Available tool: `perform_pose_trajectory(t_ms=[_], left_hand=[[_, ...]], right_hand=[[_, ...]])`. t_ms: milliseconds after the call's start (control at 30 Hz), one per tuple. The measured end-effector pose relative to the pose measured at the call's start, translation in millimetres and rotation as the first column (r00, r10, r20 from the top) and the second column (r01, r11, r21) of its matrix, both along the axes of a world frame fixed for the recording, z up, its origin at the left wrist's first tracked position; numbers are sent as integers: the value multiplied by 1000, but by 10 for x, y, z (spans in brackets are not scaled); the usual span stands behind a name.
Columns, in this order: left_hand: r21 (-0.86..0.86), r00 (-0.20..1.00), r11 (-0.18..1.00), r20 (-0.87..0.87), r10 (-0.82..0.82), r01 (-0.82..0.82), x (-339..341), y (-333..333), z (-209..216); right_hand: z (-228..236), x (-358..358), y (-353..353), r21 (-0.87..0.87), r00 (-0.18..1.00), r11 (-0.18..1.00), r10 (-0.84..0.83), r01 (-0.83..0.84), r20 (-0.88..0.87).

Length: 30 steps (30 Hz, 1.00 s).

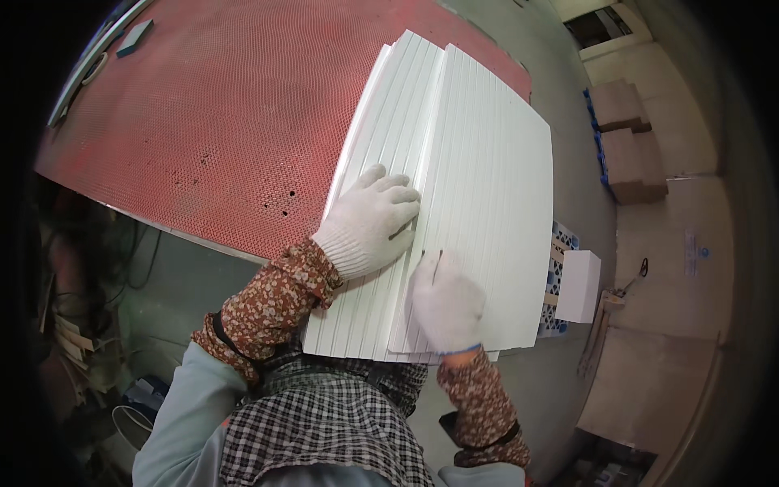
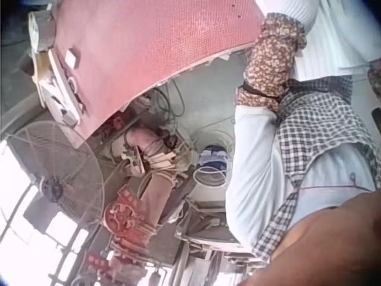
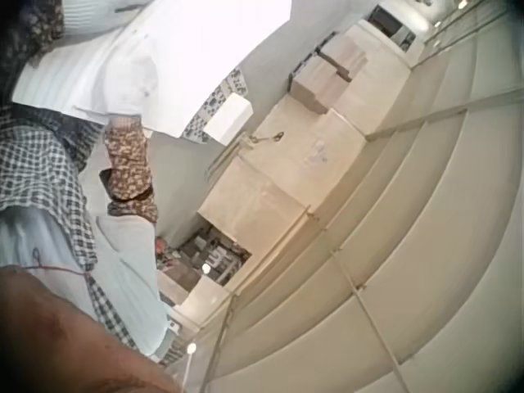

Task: Inspect and stack white grooved panels at a manufacturing workstation.

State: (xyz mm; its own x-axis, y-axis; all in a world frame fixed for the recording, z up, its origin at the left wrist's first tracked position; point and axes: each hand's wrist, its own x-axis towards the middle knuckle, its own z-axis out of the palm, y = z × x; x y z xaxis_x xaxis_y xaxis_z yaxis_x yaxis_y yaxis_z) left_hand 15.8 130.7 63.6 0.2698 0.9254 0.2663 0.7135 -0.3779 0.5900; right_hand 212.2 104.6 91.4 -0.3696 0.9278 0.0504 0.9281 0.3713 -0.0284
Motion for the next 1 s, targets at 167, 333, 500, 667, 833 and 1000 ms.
perform_pose_trajectory(t_ms=[167, 333, 500, 667, 833, 1000], left_hand=[[58, 1000, 998, 26, -3, 1, 40, 68, 190], [154, 997, 987, 55, -47, 38, 198, -134, 408], [244, 997, 969, 56, -58, 42, 493, -472, 172], [212, 996, 977, 85, -24, 5, 781, -916, 214], [210, 981, 976, 196, 9, -50, 925, -1114, 215], [107, 978, 994, 207, -36, 14, 803, -784, 106]], right_hand=[[415, -516, 1442, -97, 978, 976, -184, 193, 94], [557, -546, 2558, 33, 977, 982, -190, 187, 97], [503, -378, 3002, 53, 961, 960, -277, 276, 23], [469, -193, 3347, 24, 984, 984, -176, 175, 40], [436, -169, 3594, 11, 980, 999, -42, 41, 195], [137, -293, 3677, -8, 845, 988, 135, -153, 517]])
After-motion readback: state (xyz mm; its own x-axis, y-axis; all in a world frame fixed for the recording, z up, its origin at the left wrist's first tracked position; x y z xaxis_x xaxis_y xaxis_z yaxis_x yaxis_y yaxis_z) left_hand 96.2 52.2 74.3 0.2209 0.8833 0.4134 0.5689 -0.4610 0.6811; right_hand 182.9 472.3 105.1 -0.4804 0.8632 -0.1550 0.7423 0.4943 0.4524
